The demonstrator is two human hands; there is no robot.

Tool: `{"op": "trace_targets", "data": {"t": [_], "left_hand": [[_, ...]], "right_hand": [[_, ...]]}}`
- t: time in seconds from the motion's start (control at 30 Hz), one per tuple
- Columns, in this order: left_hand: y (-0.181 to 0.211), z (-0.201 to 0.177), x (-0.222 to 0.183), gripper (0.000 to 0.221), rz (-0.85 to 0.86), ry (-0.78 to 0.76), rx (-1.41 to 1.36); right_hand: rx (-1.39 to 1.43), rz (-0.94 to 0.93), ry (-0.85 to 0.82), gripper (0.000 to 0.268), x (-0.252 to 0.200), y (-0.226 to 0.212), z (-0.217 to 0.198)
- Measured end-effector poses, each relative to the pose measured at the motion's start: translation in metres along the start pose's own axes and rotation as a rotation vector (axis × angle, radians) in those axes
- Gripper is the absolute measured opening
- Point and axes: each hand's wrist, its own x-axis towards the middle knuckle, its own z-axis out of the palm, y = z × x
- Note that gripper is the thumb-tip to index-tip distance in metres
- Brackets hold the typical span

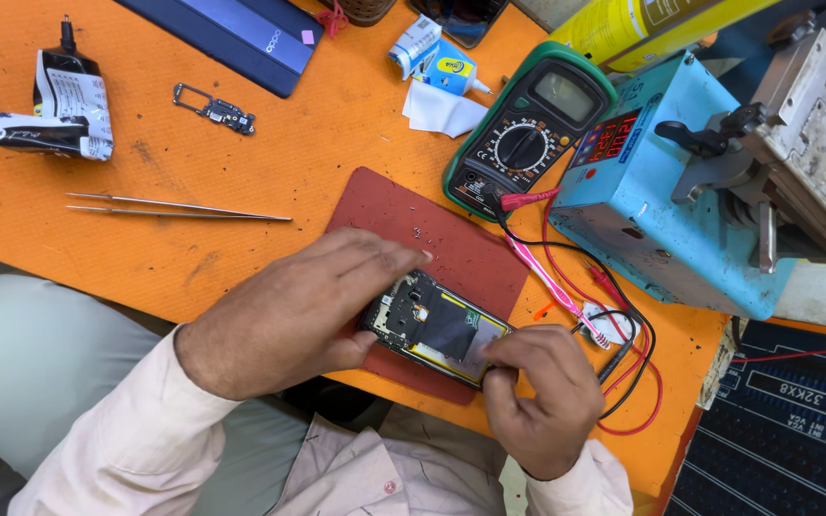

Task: The person cleans the bottom edge of a white phone using a toothbrush, then places a battery into the open chassis of a black phone and secures internal components using a small tool.

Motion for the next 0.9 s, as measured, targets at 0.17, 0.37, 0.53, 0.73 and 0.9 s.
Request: {"op": "trace_targets", "data": {"t": [0.17, 0.37, 0.53, 0.73, 0.9], "left_hand": [[-0.004, 0.007, 0.002, 0.080, -0.029, -0.061, -0.027], [-0.007, 0.010, 0.002, 0.080, -0.040, -0.083, -0.055], [-0.010, 0.007, -0.002, 0.077, -0.023, -0.065, -0.028], [-0.011, 0.003, 0.000, 0.047, -0.138, -0.037, 0.009], [-0.013, 0.006, 0.000, 0.033, -0.148, -0.014, 0.037]], "right_hand": [[-0.115, -0.134, -0.099, 0.064, 0.024, -0.022, 0.008], [-0.137, -0.178, -0.179, 0.079, 0.037, -0.026, 0.025], [-0.146, -0.156, -0.167, 0.073, 0.035, -0.025, 0.027], [-0.131, -0.136, -0.165, 0.074, 0.038, -0.024, 0.027], [-0.131, -0.141, -0.161, 0.073, 0.039, -0.024, 0.028]]}}
